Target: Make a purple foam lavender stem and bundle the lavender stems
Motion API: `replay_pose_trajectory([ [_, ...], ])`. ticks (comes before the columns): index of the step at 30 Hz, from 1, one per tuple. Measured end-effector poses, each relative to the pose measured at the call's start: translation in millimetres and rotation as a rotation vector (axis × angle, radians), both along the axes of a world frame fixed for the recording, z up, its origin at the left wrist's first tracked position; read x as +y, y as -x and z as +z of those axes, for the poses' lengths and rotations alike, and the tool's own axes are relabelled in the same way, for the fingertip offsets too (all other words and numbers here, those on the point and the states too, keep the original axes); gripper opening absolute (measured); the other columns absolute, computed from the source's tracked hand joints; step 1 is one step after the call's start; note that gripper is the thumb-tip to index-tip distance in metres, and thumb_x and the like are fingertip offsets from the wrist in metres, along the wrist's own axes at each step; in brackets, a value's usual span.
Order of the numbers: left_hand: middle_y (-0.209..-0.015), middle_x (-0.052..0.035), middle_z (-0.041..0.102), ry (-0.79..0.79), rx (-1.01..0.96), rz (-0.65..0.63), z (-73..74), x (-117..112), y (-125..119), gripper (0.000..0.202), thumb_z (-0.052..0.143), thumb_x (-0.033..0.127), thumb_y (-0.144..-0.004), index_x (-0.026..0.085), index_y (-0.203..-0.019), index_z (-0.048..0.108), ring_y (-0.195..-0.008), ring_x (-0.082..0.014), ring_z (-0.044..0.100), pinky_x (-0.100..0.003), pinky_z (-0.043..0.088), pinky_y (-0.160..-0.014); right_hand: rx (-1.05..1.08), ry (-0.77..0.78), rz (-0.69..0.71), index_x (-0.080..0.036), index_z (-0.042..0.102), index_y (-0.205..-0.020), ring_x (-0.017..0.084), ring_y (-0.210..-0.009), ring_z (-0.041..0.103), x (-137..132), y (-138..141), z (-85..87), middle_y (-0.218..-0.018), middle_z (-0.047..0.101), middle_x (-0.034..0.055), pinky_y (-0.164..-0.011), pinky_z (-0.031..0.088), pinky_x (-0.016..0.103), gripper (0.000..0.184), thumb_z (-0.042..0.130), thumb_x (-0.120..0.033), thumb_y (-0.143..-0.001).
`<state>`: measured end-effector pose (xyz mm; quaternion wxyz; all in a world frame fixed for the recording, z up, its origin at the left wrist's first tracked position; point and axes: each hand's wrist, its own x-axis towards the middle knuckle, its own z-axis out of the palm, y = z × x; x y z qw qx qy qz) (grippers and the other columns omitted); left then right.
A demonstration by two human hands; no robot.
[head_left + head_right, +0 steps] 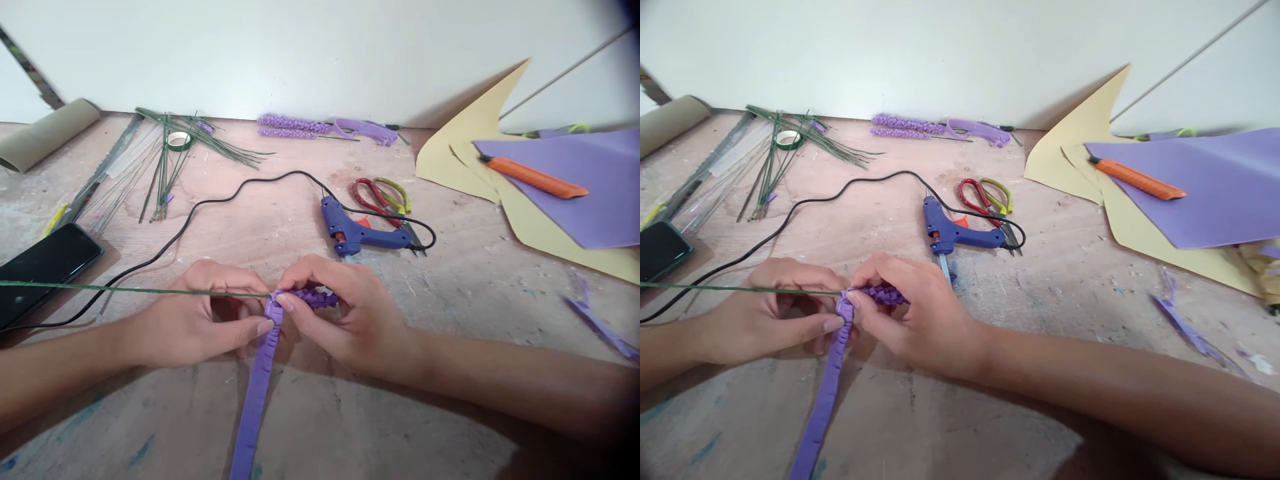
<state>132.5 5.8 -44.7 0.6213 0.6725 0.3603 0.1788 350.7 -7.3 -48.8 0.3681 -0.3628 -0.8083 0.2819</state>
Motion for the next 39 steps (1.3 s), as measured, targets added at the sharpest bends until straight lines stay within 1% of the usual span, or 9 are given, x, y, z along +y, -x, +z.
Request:
replay_pose_trajectory([
  [8,-0.083,-0.0072,0.075,0.033,-0.019,-0.031,0.6,3,5,0.020,0.070,0.033,-0.089,0.013,-0.091,0.073,-0.067,-0.0162,0.068,-0.022,0.051,-0.057,0.096,-0.019,0.017,-0.022,0.064,-0.087,0.010,-0.064,0.061,-3,1,-2.8,-0.074,0.067,-0.0021,-0.058,0.048,0.024,0.011,0.065,-0.012,-0.091],
  [13,-0.077,-0.0078,0.073,0.210,-0.141,0.054,-0.2,1,4,0.033,0.060,0.040,-0.095,0.011,-0.083,0.072,-0.064,-0.0159,0.066,-0.025,0.052,-0.059,0.112,-0.019,0.065,-0.024,0.064,-0.088,0.012,-0.066,0.063,-2,0,-2.7,-0.077,0.069,0.0001,-0.060,0.051,0.026,0.012,0.064,-0.012,-0.092],
  [18,-0.081,-0.0113,0.078,0.308,-0.177,0.093,-2.0,-1,3,0.029,0.065,0.037,-0.091,0.010,-0.084,0.074,-0.070,-0.0211,0.072,-0.029,0.056,-0.064,0.081,-0.037,0.073,-0.024,0.065,-0.090,0.013,-0.068,0.064,-2,-1,-1.9,-0.078,0.068,0.0007,-0.060,0.051,0.027,0.012,0.063,-0.013,-0.093],
  [26,-0.068,-0.0058,0.076,0.501,-0.243,0.220,-1.0,-12,-7,0.032,0.077,0.043,-0.085,0.013,-0.074,0.075,-0.059,-0.0127,0.068,-0.020,0.052,-0.055,0.136,-0.099,0.130,-0.020,0.066,-0.093,0.010,-0.071,0.062,-4,-1,-5.0,-0.082,0.067,0.0017,-0.062,0.051,0.023,0.014,0.065,-0.006,-0.091],
  [31,-0.063,-0.0039,0.073,0.442,-0.194,0.252,0.3,-12,-9,0.031,0.081,0.039,-0.081,0.013,-0.068,0.071,-0.055,-0.0125,0.065,-0.020,0.051,-0.052,0.110,-0.102,0.128,-0.021,0.064,-0.094,0.011,-0.072,0.060,-4,0,-5.6,-0.082,0.066,0.0011,-0.064,0.051,0.024,0.014,0.063,-0.007,-0.091],
  [35,-0.065,-0.0044,0.073,0.355,-0.179,0.230,-2.5,-13,-6,0.030,0.078,0.037,-0.083,0.013,-0.068,0.069,-0.055,-0.0135,0.065,-0.022,0.049,-0.052,0.113,-0.011,0.183,-0.021,0.060,-0.108,0.013,-0.078,0.063,-2,-2,-3.7,-0.089,0.068,0.0023,-0.071,0.053,0.027,0.020,0.058,-0.011,-0.091],
  [37,-0.066,-0.0048,0.074,0.332,-0.183,0.225,-3.9,-14,-5,0.029,0.076,0.037,-0.084,0.013,-0.070,0.069,-0.055,-0.0140,0.065,-0.022,0.050,-0.052,0.076,0.072,0.207,-0.020,0.061,-0.102,0.013,-0.073,0.061,0,-3,-1.7,-0.084,0.067,0.0018,-0.067,0.051,0.026,0.012,0.053,-0.016,-0.095],
  [38,-0.066,-0.0049,0.074,0.321,-0.178,0.228,-4.2,-14,-5,0.028,0.076,0.036,-0.084,0.013,-0.070,0.070,-0.055,-0.0136,0.064,-0.022,0.050,-0.052,0.043,0.126,0.212,-0.020,0.062,-0.093,0.012,-0.067,0.058,1,-2,-0.6,-0.078,0.065,0.0007,-0.063,0.049,0.026,0.012,0.050,-0.018,-0.097],
  [39,-0.065,-0.0049,0.074,0.314,-0.169,0.233,-4.1,-14,-5,0.027,0.076,0.035,-0.084,0.013,-0.070,0.070,-0.054,-0.0130,0.063,-0.021,0.049,-0.051,0.018,0.173,0.210,-0.020,0.060,-0.083,0.011,-0.061,0.054,2,-2,0.6,-0.070,0.062,-0.0009,-0.058,0.046,0.025,0.020,0.049,-0.020,-0.099],
])
